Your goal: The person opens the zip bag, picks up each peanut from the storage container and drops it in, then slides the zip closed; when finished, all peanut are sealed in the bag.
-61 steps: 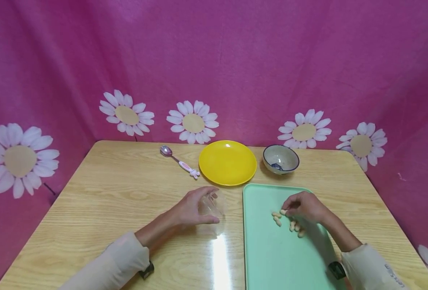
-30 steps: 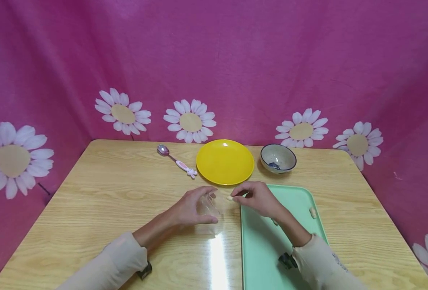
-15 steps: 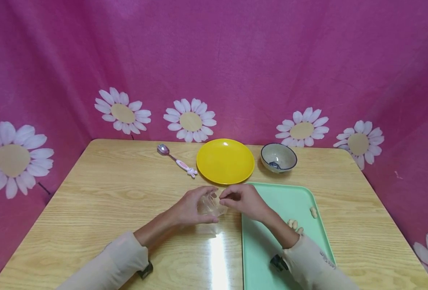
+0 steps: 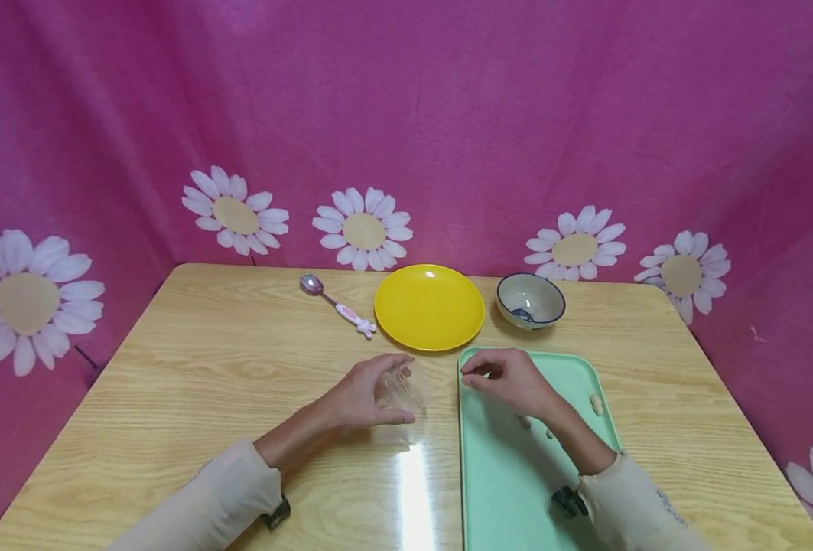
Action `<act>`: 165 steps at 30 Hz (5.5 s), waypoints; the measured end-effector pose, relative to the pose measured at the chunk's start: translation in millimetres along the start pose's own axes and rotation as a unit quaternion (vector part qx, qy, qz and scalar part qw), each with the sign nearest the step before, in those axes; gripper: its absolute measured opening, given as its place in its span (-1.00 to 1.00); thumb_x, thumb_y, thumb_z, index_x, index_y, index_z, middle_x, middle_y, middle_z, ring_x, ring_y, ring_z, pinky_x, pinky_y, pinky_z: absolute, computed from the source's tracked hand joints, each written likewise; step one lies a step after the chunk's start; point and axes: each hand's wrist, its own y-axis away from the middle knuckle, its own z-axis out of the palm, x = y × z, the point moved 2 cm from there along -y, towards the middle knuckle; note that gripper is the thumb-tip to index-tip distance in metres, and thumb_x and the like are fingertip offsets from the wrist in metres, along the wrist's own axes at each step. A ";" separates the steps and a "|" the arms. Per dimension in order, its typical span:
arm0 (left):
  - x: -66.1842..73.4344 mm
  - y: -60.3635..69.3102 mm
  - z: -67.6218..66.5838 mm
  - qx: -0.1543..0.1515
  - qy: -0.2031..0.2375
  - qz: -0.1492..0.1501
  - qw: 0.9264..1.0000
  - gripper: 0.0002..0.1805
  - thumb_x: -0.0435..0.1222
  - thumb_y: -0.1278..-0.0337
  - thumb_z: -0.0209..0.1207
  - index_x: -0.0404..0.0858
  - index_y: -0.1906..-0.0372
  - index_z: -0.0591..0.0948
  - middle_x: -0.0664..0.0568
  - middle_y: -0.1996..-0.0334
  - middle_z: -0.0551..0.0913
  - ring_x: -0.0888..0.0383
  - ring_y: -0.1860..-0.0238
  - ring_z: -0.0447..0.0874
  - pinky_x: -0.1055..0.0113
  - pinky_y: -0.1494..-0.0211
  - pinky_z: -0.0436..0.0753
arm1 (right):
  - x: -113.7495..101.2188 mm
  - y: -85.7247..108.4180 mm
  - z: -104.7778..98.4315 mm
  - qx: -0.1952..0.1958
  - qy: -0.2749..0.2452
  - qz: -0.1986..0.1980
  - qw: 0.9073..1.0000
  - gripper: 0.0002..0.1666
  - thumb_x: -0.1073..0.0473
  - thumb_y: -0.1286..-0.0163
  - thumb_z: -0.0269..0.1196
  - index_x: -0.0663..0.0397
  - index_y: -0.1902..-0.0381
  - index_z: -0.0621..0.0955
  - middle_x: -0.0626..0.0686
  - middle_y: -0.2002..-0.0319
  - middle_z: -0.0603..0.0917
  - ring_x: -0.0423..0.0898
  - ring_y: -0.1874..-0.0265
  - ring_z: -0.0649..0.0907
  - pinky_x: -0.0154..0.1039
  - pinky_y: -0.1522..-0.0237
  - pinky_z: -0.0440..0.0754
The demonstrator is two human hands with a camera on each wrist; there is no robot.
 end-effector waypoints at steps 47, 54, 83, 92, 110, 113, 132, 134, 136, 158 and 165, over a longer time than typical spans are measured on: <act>1.3 0.3 -1.8 -0.018 0.001 -0.028 0.999 -0.14 0.00 0.14 0.41 -0.10 -0.33 0.32 0.09 -0.12 0.57 0.11 -0.25 0.42 0.05 -0.37 0.35 | 56.0 26.8 -41.4 -0.049 0.102 0.015 0.993 -0.91 0.29 -0.21 0.30 0.07 0.30 0.70 -0.07 0.40 0.70 -0.22 0.39 0.57 -0.41 0.28 0.56; 1.2 -0.7 -0.6 -0.018 -0.001 -0.026 0.999 -0.15 0.01 0.13 0.40 -0.09 -0.33 0.33 0.10 -0.12 0.57 0.12 -0.25 0.42 0.06 -0.37 0.35 | 41.1 18.2 -35.5 -0.038 0.062 0.001 0.997 -0.89 0.29 -0.24 0.28 0.13 0.26 0.68 0.02 0.34 0.71 -0.18 0.36 0.62 -0.42 0.27 0.60; 0.1 -0.6 -0.6 0.003 -0.003 0.015 1.000 -0.16 -0.02 0.15 0.41 -0.18 -0.30 0.35 0.02 -0.07 0.58 0.10 -0.18 0.47 0.04 -0.31 0.40 | -36.5 -21.4 28.9 -0.030 -0.032 -0.072 0.996 -0.85 0.22 -0.19 0.35 0.10 0.25 0.71 0.02 0.34 0.72 -0.17 0.36 0.62 -0.40 0.23 0.66; -0.2 -1.0 -1.1 -0.001 -0.010 0.007 1.000 -0.14 0.00 0.15 0.40 -0.19 -0.31 0.34 -0.05 -0.23 0.48 0.05 -0.27 0.40 0.02 -0.35 0.36 | -31.3 -14.5 16.5 -0.025 -0.016 -0.049 0.998 -0.83 0.22 -0.21 0.33 0.14 0.23 0.70 -0.01 0.33 0.72 -0.17 0.35 0.62 -0.38 0.21 0.66; 0.1 -0.6 -1.4 -0.010 -0.010 0.000 1.000 -0.09 0.02 0.21 0.43 -0.14 -0.32 0.32 0.01 -0.09 0.53 0.10 -0.18 0.43 0.04 -0.35 0.36 | 4.3 11.4 -24.4 -0.019 0.010 -0.007 1.000 -0.81 0.20 -0.21 0.34 0.16 0.23 0.68 -0.02 0.32 0.71 -0.17 0.33 0.62 -0.41 0.24 0.63; 1.4 0.1 -2.2 -0.008 -0.009 -0.008 1.000 -0.11 0.01 0.21 0.43 -0.12 -0.31 0.33 0.05 -0.04 0.54 0.12 -0.16 0.44 0.06 -0.36 0.36 | 14.9 18.8 -32.2 -0.024 0.036 -0.003 0.999 -0.83 0.21 -0.21 0.33 0.15 0.25 0.69 -0.03 0.33 0.72 -0.24 0.35 0.62 -0.42 0.25 0.62; 3.7 0.3 -3.9 0.005 0.002 -0.009 1.000 -0.15 -0.02 0.21 0.45 -0.17 -0.26 0.38 0.07 0.02 0.56 0.10 -0.14 0.45 0.04 -0.35 0.36 | 55.0 38.9 -29.1 -0.057 0.075 0.091 0.991 -0.88 0.20 -0.11 0.40 0.06 0.36 0.68 -0.06 0.53 0.60 -0.16 0.70 0.50 -0.32 0.67 0.49; 3.6 0.1 -3.9 0.005 0.003 -0.010 1.000 -0.15 -0.02 0.21 0.45 -0.17 -0.26 0.38 0.07 0.01 0.56 0.10 -0.15 0.45 0.04 -0.35 0.36 | 54.8 39.5 -28.2 -0.055 0.083 0.090 0.991 -0.87 0.20 -0.10 0.41 0.05 0.38 0.67 -0.06 0.55 0.58 -0.17 0.73 0.48 -0.33 0.67 0.47; 3.5 -0.1 -4.1 0.005 0.002 -0.009 1.000 -0.16 -0.03 0.20 0.44 -0.18 -0.27 0.37 0.05 -0.01 0.56 0.09 -0.16 0.45 0.03 -0.35 0.36 | 54.4 39.6 -27.8 -0.051 0.091 0.093 0.990 -0.88 0.21 -0.09 0.41 0.04 0.39 0.67 -0.07 0.56 0.58 -0.18 0.73 0.48 -0.34 0.65 0.48; 2.0 0.0 -4.3 0.011 -0.001 -0.003 1.000 -0.17 -0.03 0.20 0.45 -0.16 -0.26 0.38 0.04 -0.02 0.56 0.09 -0.17 0.45 0.03 -0.33 0.38 | 31.6 22.0 -24.0 0.018 0.085 -0.013 0.996 -0.88 0.24 -0.19 0.34 0.08 0.29 0.72 -0.06 0.38 0.72 -0.27 0.41 0.59 -0.43 0.33 0.58; 2.1 -0.5 -3.7 0.011 0.000 -0.004 1.000 -0.16 -0.04 0.20 0.45 -0.16 -0.27 0.38 0.04 -0.01 0.56 0.09 -0.17 0.44 0.03 -0.35 0.36 | 16.4 12.1 -10.3 0.058 0.000 -0.016 0.998 -0.80 0.23 -0.16 0.37 0.18 0.23 0.71 0.04 0.34 0.73 -0.22 0.39 0.62 -0.44 0.31 0.62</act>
